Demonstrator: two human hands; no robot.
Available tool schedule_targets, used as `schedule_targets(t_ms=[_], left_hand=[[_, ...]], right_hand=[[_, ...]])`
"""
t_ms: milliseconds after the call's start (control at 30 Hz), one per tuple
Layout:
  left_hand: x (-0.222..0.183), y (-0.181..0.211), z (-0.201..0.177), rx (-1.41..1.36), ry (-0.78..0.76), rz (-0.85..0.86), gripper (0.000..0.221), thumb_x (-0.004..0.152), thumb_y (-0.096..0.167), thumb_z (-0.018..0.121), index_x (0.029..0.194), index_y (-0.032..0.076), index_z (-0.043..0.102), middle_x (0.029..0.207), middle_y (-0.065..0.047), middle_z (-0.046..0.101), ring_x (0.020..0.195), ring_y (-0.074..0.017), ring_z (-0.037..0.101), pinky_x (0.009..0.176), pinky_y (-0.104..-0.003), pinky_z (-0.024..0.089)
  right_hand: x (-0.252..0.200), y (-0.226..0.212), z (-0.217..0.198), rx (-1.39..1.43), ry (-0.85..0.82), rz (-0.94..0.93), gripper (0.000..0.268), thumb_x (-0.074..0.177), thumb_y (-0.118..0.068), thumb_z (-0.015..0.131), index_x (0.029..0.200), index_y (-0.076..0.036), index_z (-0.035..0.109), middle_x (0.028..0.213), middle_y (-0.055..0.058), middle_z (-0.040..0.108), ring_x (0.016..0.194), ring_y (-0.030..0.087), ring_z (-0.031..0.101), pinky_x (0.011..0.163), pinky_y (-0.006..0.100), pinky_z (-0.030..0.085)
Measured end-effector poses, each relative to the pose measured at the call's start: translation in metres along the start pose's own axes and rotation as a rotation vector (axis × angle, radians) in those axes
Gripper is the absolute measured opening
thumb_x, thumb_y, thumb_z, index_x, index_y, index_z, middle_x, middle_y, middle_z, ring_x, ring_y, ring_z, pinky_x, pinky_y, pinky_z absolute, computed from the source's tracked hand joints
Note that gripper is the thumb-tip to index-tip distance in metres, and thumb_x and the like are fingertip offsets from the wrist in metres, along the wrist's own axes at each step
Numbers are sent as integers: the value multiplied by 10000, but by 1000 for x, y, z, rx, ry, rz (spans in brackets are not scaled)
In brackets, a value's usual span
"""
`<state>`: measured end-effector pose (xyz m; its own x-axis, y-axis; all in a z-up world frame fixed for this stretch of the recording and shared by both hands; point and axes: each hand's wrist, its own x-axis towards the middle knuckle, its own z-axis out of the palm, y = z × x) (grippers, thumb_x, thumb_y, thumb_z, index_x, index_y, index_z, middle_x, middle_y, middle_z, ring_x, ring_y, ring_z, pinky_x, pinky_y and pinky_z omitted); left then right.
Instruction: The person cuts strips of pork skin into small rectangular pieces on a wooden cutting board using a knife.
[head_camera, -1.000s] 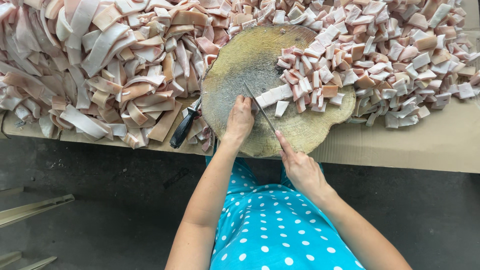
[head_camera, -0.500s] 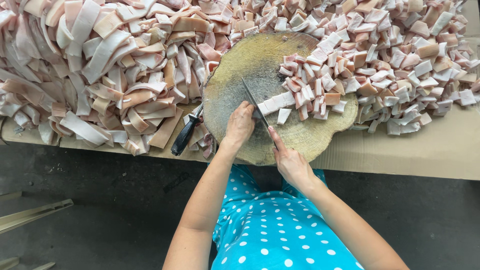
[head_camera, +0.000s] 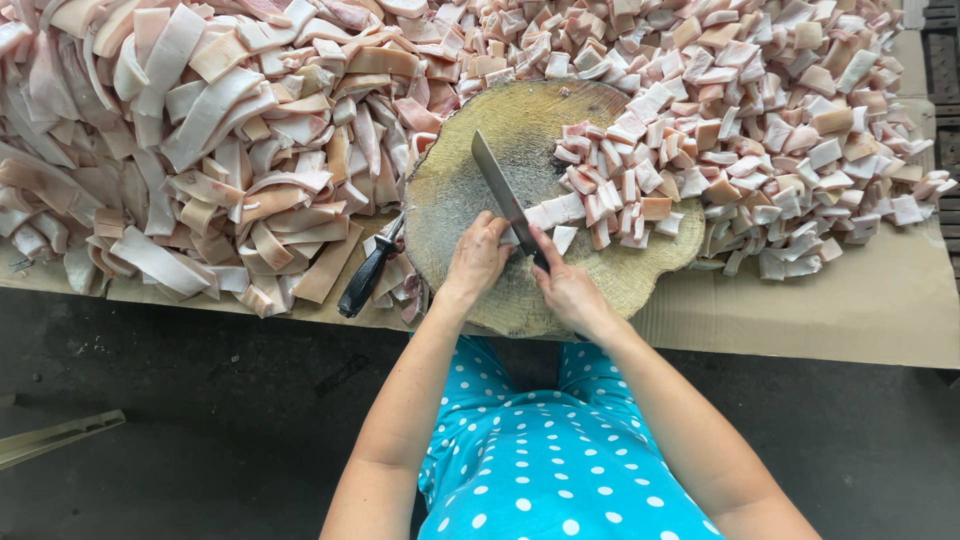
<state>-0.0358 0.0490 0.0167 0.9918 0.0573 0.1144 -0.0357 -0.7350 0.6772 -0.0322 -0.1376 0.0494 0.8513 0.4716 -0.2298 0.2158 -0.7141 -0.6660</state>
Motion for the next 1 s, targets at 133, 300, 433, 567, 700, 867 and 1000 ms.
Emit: schedule_targets(t_ms=[133, 300, 433, 567, 700, 867, 1000], left_hand=[[-5, -6, 2, -153, 36, -159, 347, 855, 139, 781, 1132, -37, 666, 1110, -188, 649, 918, -327, 718, 836, -395, 607], [-8, -11, 12, -93, 179, -167, 372, 1008, 157, 712, 1323, -20, 622, 1249, -213, 630, 1063, -316, 699, 920, -398, 588], [5, 35, 15, -25, -169, -321, 918, 831, 329, 826, 1547, 60, 319, 1395, -238, 439, 1088, -337, 645, 961, -417, 540], [24, 66, 46, 251, -233, -266, 1162, 690, 350, 919, 1578, 52, 233, 1405, -254, 384, 1155, -404, 574, 902, -438, 559], [60, 55, 86, 37, -35, -221, 901, 832, 119, 779, 1576, 40, 277, 1358, -246, 471, 1105, -416, 635, 925, -478, 547], [121, 35, 124, -136, 165, -53, 822, 847, -126, 563, 1601, 52, 288, 1398, -269, 482, 1212, -451, 605, 1000, -475, 538], [177, 32, 126, -247, 284, 116, 947, 737, -180, 556, 1599, 25, 220, 1412, -306, 456, 1272, -464, 534, 1084, -484, 472]], right_hand=[[-9, 10, -16, 117, -30, 37, 664, 1040, -318, 529, 1610, -384, 194, 781, 279, 703, 733, 476, 714, 706, 560, 555], [-27, 23, -15, -233, 163, -54, 647, 1061, -336, 524, 1615, -392, 196, 755, 210, 700, 671, 432, 715, 627, 554, 570], [-40, 45, -43, -235, 252, 84, 666, 1068, -300, 511, 1640, -363, 173, 753, 251, 703, 699, 471, 712, 648, 587, 568], [-57, 59, -47, -229, 404, 109, 671, 1065, -282, 536, 1637, -350, 192, 779, 282, 687, 736, 507, 695, 640, 606, 552], [-53, 59, -40, -220, 377, 221, 696, 1051, -281, 538, 1635, -342, 165, 781, 294, 688, 718, 525, 685, 641, 620, 544], [-28, 67, -48, -65, 411, 108, 706, 1049, -239, 531, 1644, -273, 154, 795, 321, 687, 742, 551, 662, 663, 635, 515], [-7, 67, -69, -17, 358, 152, 712, 1048, -250, 539, 1644, -293, 152, 780, 322, 688, 776, 545, 672, 681, 629, 501]])
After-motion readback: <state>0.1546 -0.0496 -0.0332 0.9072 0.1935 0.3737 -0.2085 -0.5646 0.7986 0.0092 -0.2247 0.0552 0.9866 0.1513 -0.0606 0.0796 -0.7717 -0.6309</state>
